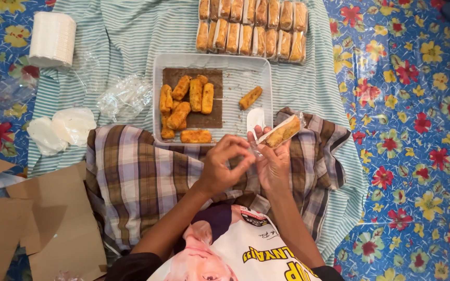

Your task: Manually placing individual fried snacks into plastic bags for packaging.

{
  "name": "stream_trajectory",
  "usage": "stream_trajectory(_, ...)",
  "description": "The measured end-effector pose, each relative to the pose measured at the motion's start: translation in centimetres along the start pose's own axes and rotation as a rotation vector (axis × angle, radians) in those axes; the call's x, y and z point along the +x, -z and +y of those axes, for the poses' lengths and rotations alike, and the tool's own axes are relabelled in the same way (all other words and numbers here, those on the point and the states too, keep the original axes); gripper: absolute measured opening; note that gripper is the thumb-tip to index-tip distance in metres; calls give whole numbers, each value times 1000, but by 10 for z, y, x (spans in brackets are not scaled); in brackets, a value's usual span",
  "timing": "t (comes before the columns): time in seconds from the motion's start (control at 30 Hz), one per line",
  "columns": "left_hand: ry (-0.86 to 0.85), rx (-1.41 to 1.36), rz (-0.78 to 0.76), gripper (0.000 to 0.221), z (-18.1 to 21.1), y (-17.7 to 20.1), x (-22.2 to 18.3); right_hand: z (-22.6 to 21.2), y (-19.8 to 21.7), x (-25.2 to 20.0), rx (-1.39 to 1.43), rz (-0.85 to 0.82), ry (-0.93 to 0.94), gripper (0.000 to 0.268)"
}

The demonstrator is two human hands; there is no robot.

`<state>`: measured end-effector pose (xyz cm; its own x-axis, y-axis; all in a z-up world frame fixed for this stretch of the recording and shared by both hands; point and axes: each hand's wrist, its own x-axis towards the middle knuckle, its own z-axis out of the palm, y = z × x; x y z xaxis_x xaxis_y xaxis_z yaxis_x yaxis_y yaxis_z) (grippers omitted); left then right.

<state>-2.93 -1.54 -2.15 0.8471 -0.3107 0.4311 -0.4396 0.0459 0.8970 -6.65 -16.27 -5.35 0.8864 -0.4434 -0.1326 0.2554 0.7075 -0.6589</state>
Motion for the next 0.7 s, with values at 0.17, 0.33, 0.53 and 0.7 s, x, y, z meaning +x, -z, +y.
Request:
stream_trajectory(0.17, 325, -200, 72, 26, -5, -3, 4, -5, -13, -4, 2, -20, -13, 76)
stream_trajectory(0.33, 489, -276, 39, 25, -5, -4, 1, -6, -17, -5, 12, -47, -14, 76)
stream_trajectory(0.53, 505, -285, 79, 19, 0, 2, -1, -7, -21, -6, 20, -62, -11, 73)
stream_trajectory(0.7, 565, -329, -19, 23, -6, 15, -6, -9, -21, -7, -12, -131, -40, 87)
